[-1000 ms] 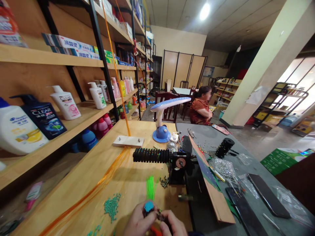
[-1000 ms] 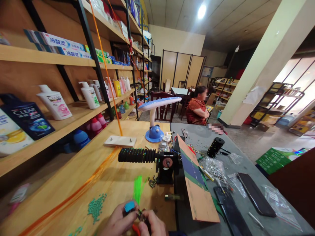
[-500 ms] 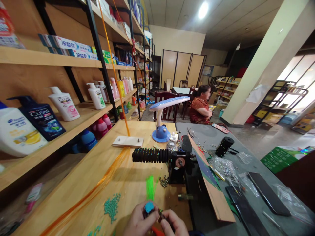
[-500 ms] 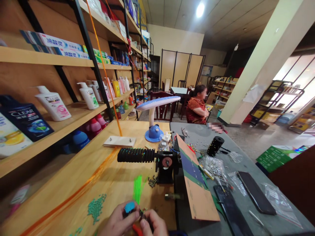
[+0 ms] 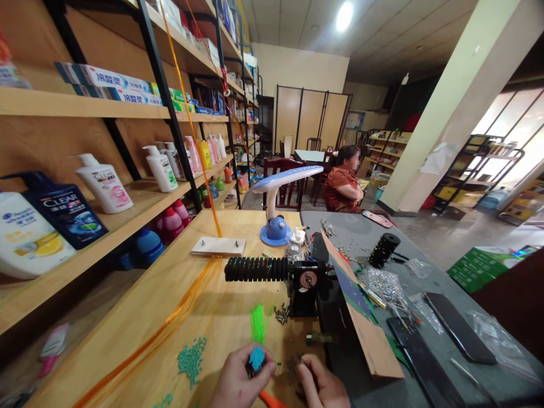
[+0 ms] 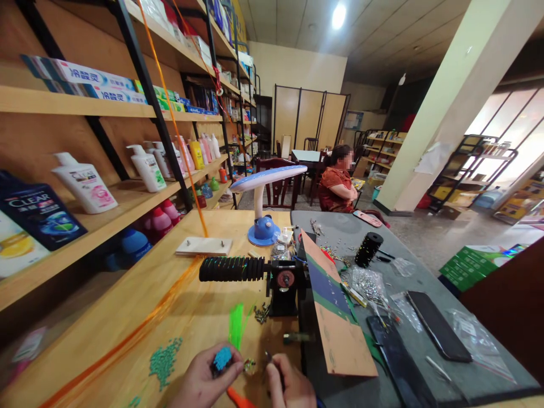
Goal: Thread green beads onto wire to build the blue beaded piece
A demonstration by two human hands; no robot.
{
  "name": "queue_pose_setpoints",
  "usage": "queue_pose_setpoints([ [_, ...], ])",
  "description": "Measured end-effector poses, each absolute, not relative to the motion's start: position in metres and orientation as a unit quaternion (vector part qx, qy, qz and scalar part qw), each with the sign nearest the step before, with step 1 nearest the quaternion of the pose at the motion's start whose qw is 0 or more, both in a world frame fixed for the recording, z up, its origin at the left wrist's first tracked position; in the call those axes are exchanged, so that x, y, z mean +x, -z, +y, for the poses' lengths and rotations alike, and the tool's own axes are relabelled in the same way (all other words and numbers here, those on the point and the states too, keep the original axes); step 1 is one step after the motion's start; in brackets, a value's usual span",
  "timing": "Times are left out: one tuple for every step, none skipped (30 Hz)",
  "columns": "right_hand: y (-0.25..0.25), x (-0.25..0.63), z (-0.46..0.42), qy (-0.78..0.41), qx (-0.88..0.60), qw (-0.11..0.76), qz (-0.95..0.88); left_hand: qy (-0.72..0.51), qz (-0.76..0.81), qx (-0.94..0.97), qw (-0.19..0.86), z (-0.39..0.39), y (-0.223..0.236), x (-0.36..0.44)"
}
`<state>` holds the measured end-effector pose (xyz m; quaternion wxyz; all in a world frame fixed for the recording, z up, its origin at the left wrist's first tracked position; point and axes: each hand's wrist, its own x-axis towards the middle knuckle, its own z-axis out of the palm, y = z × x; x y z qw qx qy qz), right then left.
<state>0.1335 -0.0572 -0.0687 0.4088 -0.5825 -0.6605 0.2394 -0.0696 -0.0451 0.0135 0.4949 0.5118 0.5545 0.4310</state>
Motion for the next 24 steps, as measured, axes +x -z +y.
queue_pose_setpoints([
  [0.068,0.147,-0.055,-0.157,-0.571,0.390,-0.706,-0.429,0.559,0.511,0.492,-0.044,-0.012,-0.070],
  [0.067,0.160,-0.053,-0.083,-0.549,0.361,-0.749,-0.428,0.562,0.510,0.491,-0.044,-0.012,-0.070],
  [0.066,0.173,-0.052,-0.013,-0.544,0.333,-0.770,-0.427,0.563,0.510,0.491,-0.044,-0.012,-0.071],
  [0.066,0.183,-0.051,0.045,-0.535,0.298,-0.789,-0.427,0.563,0.510,0.490,-0.044,-0.013,-0.071],
  [0.067,0.192,-0.050,0.090,-0.531,0.266,-0.799,-0.430,0.563,0.510,0.489,-0.044,-0.015,-0.070],
  [0.068,0.198,-0.049,0.122,-0.530,0.239,-0.804,-0.434,0.561,0.510,0.486,-0.045,-0.017,-0.070],
  [0.068,0.202,-0.049,0.142,-0.528,0.218,-0.808,-0.441,0.560,0.510,0.481,-0.046,-0.019,-0.069],
  [0.069,0.203,-0.049,0.150,-0.527,0.207,-0.810,-0.448,0.558,0.511,0.476,-0.047,-0.022,-0.068],
  [0.068,0.203,-0.048,0.152,-0.526,0.202,-0.812,-0.453,0.556,0.513,0.472,-0.048,-0.024,-0.068],
  [0.067,0.201,-0.046,0.151,-0.527,0.204,-0.811,-0.455,0.555,0.514,0.470,-0.049,-0.026,-0.067],
  [0.065,0.197,-0.043,0.148,-0.529,0.208,-0.809,-0.454,0.555,0.514,0.471,-0.049,-0.028,-0.067],
  [0.063,0.193,-0.039,0.142,-0.530,0.212,-0.809,-0.449,0.555,0.515,0.475,-0.048,-0.029,-0.067],
  [0.059,0.188,-0.034,0.134,-0.532,0.214,-0.808,-0.443,0.554,0.515,0.480,-0.048,-0.031,-0.068],
  [0.055,0.183,-0.028,0.124,-0.537,0.214,-0.807,-0.439,0.553,0.515,0.486,-0.047,-0.031,-0.069],
  [0.052,0.178,-0.022,0.113,-0.539,0.213,-0.807,-0.436,0.549,0.515,0.493,-0.046,-0.032,-0.069],
  [0.048,0.174,-0.015,0.101,-0.546,0.214,-0.803,-0.434,0.545,0.515,0.499,-0.045,-0.032,-0.070],
  [0.045,0.171,-0.009,0.089,-0.552,0.220,-0.799,-0.435,0.542,0.514,0.503,-0.044,-0.033,-0.071],
  [0.042,0.168,-0.004,0.080,-0.559,0.229,-0.793,-0.438,0.540,0.511,0.505,-0.044,-0.033,-0.071],
  [0.040,0.166,-0.001,0.076,-0.564,0.236,-0.788,-0.442,0.540,0.508,0.505,-0.043,-0.034,-0.071],
  [0.038,0.165,0.001,0.068,-0.562,0.249,-0.786,-0.445,0.541,0.505,0.504,-0.042,-0.035,-0.071],
  [0.037,0.163,0.001,0.044,-0.559,0.269,-0.783,-0.449,0.543,0.502,0.502,-0.042,-0.035,-0.071],
  [0.037,0.160,-0.002,0.001,-0.556,0.299,-0.775,-0.451,0.545,0.500,0.499,-0.041,-0.036,-0.071],
  [0.037,0.156,-0.005,-0.066,-0.553,0.337,-0.759,-0.451,0.546,0.500,0.498,-0.040,-0.037,-0.070],
  [0.037,0.150,-0.011,-0.158,-0.549,0.379,-0.728,-0.450,0.547,0.501,0.498,-0.039,-0.037,-0.070],
])
